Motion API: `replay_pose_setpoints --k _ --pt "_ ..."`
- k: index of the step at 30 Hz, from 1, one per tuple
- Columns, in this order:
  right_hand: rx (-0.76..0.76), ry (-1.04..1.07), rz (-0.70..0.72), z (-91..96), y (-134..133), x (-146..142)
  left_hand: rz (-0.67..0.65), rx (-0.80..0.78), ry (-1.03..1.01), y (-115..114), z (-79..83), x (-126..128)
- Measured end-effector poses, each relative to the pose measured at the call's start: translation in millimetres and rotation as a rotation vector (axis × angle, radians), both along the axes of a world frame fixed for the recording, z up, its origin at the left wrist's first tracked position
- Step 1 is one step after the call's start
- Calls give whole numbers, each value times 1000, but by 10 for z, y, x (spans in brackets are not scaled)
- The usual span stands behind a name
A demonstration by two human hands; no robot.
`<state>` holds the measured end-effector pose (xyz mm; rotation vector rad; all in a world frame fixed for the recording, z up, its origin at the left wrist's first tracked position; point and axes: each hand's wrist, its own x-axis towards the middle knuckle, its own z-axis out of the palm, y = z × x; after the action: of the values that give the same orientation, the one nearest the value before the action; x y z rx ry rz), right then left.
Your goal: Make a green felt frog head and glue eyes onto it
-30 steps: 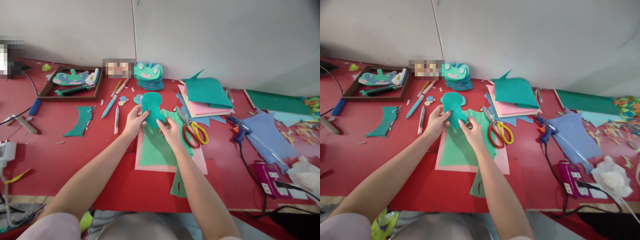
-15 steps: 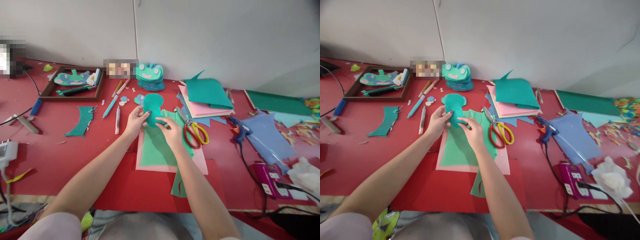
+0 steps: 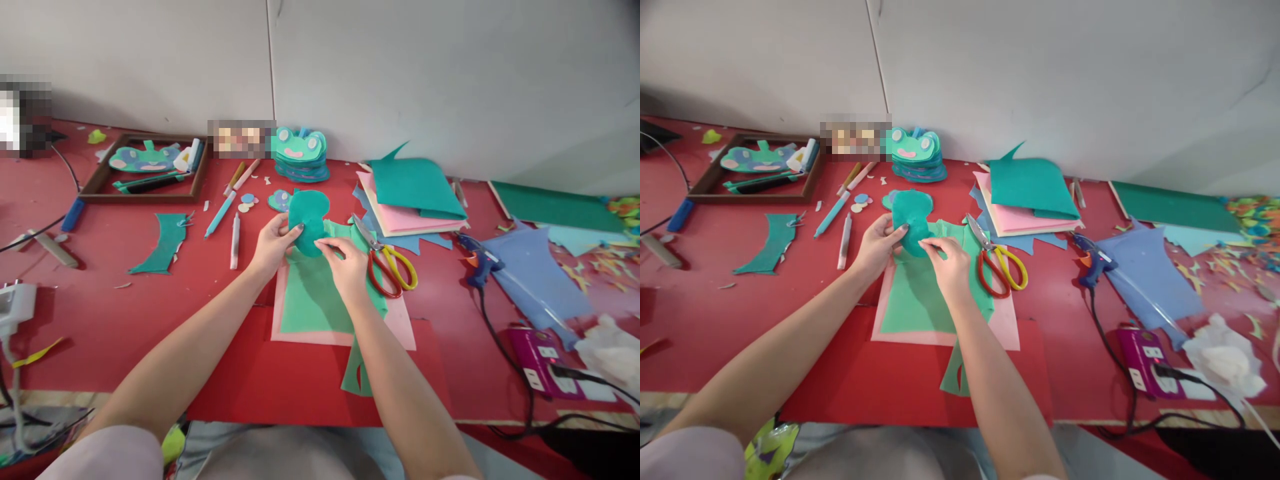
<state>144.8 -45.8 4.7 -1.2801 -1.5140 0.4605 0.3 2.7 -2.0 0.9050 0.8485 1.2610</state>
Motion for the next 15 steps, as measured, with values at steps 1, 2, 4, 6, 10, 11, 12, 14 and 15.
replay_pose_setpoints --k 1,2,4,6,10,11,12,14,15 --pt "-3 -2 -2 -6 1 0 -2 1 4 -2 0 0" --pt "-6 -5 -6 -13 1 0 -3 3 6 -4 -1 0" --pt "-27 -3 -13 -27 2 -1 -5 8 5 -6 -2 0" --pt "-58 31 -25 -39 5 1 -5 10 -2 -4 -4 -2" --pt "-84 171 -109 -31 24 33 24 6 -4 3 3 -9" --pt "-80 196 -155 -21 29 46 28 0 4 3 8 -11" --pt "-73 211 -206 -9 34 59 27 -7 16 1 15 -12" --pt "-53 222 -304 17 36 77 25 -17 50 -5 29 -12" --pt "-38 224 -335 29 34 80 27 -15 68 -9 35 -10"
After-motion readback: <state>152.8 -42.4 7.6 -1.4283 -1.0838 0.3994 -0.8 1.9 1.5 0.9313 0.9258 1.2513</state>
